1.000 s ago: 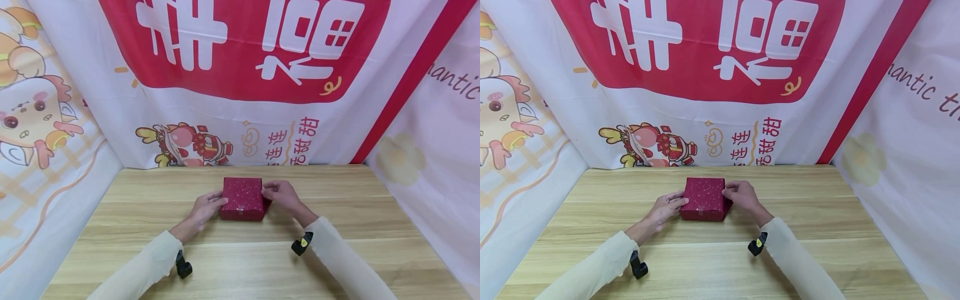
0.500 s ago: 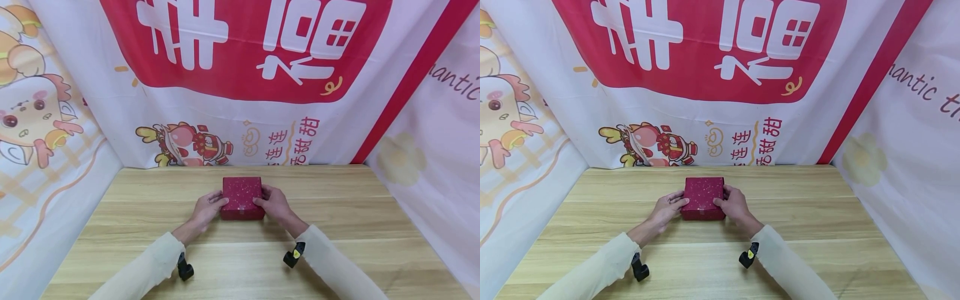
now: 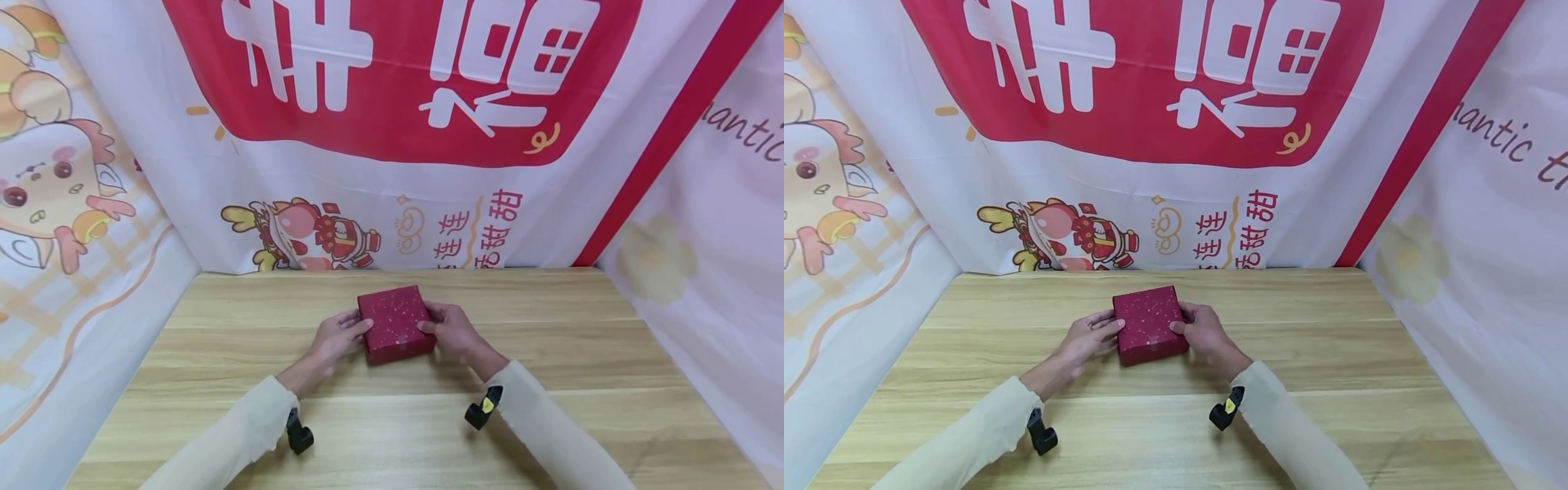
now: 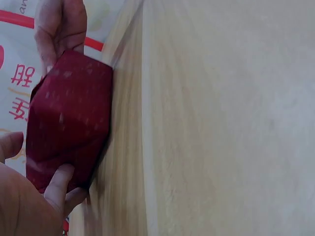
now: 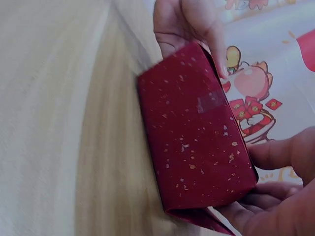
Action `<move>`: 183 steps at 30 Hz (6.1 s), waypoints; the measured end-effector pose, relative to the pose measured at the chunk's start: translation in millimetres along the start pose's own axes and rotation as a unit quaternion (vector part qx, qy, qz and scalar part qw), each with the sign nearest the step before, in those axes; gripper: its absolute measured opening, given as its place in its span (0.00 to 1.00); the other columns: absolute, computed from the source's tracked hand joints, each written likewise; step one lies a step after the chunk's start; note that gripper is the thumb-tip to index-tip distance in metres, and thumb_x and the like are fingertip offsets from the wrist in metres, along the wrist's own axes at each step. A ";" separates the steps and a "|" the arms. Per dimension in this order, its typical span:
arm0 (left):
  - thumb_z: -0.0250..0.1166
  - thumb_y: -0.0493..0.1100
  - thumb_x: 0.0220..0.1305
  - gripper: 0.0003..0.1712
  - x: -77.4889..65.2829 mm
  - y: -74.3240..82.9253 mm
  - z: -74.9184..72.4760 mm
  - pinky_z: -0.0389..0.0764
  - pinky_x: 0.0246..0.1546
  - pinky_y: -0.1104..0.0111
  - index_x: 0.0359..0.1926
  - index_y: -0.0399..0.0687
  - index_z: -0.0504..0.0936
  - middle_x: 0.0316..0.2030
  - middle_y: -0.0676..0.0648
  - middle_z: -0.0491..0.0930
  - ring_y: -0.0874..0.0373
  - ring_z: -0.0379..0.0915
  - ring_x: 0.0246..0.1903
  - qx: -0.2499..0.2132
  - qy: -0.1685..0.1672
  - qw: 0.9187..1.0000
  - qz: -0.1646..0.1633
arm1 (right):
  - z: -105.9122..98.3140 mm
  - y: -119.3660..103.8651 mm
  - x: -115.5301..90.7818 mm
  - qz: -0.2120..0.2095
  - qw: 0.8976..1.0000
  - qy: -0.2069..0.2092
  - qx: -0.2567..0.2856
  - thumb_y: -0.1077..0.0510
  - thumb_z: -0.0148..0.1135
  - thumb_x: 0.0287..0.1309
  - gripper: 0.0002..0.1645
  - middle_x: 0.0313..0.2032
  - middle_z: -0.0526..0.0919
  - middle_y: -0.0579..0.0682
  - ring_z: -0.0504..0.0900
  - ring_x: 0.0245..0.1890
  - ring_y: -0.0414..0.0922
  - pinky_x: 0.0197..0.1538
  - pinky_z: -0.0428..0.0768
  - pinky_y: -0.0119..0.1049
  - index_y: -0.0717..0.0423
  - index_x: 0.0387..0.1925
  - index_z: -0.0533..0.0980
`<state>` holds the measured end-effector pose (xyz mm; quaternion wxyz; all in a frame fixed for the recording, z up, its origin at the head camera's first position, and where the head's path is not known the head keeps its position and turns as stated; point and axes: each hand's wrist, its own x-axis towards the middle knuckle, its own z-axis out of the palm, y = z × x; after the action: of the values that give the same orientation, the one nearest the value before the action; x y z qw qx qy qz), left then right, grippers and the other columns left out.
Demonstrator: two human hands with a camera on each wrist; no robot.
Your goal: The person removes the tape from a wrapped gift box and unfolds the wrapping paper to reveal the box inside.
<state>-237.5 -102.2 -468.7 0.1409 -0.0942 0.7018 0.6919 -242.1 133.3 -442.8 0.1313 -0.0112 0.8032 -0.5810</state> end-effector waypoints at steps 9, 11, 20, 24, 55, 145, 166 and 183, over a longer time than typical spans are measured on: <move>0.70 0.56 0.47 0.42 3.7 5.9 -7.5 0.70 0.63 0.59 0.63 0.53 0.67 0.64 0.45 0.67 0.50 0.63 0.64 0.085 0.017 0.996 0.009 | -10.8 -1.5 7.4 0.011 0.999 -0.053 -0.008 0.66 0.56 0.56 0.30 0.62 0.71 0.51 0.68 0.63 0.49 0.67 0.67 0.45 0.49 0.62 0.68; 0.71 0.55 0.45 0.39 4.4 6.8 -7.7 0.70 0.63 0.59 0.61 0.56 0.70 0.63 0.46 0.68 0.51 0.64 0.63 0.096 0.012 0.995 0.011 | -12.1 -1.7 9.4 0.010 0.998 -0.062 -0.007 0.67 0.57 0.55 0.31 0.62 0.71 0.51 0.68 0.63 0.49 0.68 0.66 0.45 0.50 0.61 0.68; 0.70 0.56 0.46 0.31 3.1 8.1 -5.4 0.68 0.64 0.56 0.54 0.64 0.76 0.56 0.50 0.77 0.52 0.73 0.56 0.147 -0.030 0.989 0.014 | -17.7 -0.8 16.1 0.026 0.994 -0.101 -0.010 0.68 0.55 0.55 0.30 0.60 0.73 0.49 0.74 0.57 0.46 0.60 0.75 0.41 0.45 0.58 0.71; 0.69 0.54 0.50 0.31 1.4 6.6 -2.2 0.78 0.54 0.62 0.57 0.62 0.73 0.58 0.48 0.75 0.51 0.75 0.54 0.130 -0.065 0.989 0.008 | -18.3 -1.6 18.2 0.020 0.991 -0.129 -0.013 0.69 0.53 0.54 0.29 0.59 0.74 0.49 0.76 0.54 0.44 0.57 0.77 0.39 0.44 0.56 0.73; 0.68 0.47 0.52 0.44 -16.3 -7.1 19.1 0.85 0.39 0.64 0.68 0.52 0.57 0.68 0.42 0.58 0.46 0.73 0.54 0.069 -0.048 0.996 0.023 | -26.9 20.0 27.9 -0.017 0.993 -0.119 0.012 0.62 0.57 0.58 0.21 0.56 0.77 0.48 0.74 0.55 0.46 0.64 0.69 0.46 0.50 0.54 0.75; 0.72 0.52 0.44 0.48 -18.8 -11.4 20.3 0.84 0.44 0.62 0.66 0.53 0.60 0.67 0.43 0.61 0.43 0.66 0.61 0.073 -0.028 0.997 0.027 | -63.1 8.5 -4.1 -0.210 0.921 -0.227 -0.238 0.56 0.65 0.52 0.10 0.30 0.80 0.48 0.78 0.34 0.46 0.39 0.81 0.37 0.44 0.39 0.80; 0.72 0.52 0.45 0.48 -19.9 -9.1 21.9 0.84 0.43 0.62 0.66 0.51 0.60 0.67 0.41 0.61 0.42 0.68 0.59 0.071 -0.032 0.996 0.035 | -63.6 5.0 -8.9 -0.234 0.918 -0.205 -0.246 0.57 0.66 0.51 0.07 0.29 0.81 0.44 0.78 0.31 0.43 0.34 0.80 0.32 0.44 0.34 0.81; 0.72 0.51 0.45 0.48 -22.0 -7.9 21.5 0.84 0.42 0.62 0.66 0.51 0.60 0.67 0.41 0.60 0.42 0.69 0.58 0.065 -0.035 0.997 0.039 | -63.9 1.4 -9.6 -0.228 0.907 -0.230 -0.270 0.58 0.62 0.56 0.05 0.31 0.79 0.46 0.77 0.34 0.44 0.39 0.80 0.34 0.45 0.35 0.77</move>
<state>-212.8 -82.4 -469.0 0.1443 -0.0333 0.7428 0.6529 -247.0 194.8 -423.6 0.1681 -0.3627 0.8521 -0.3378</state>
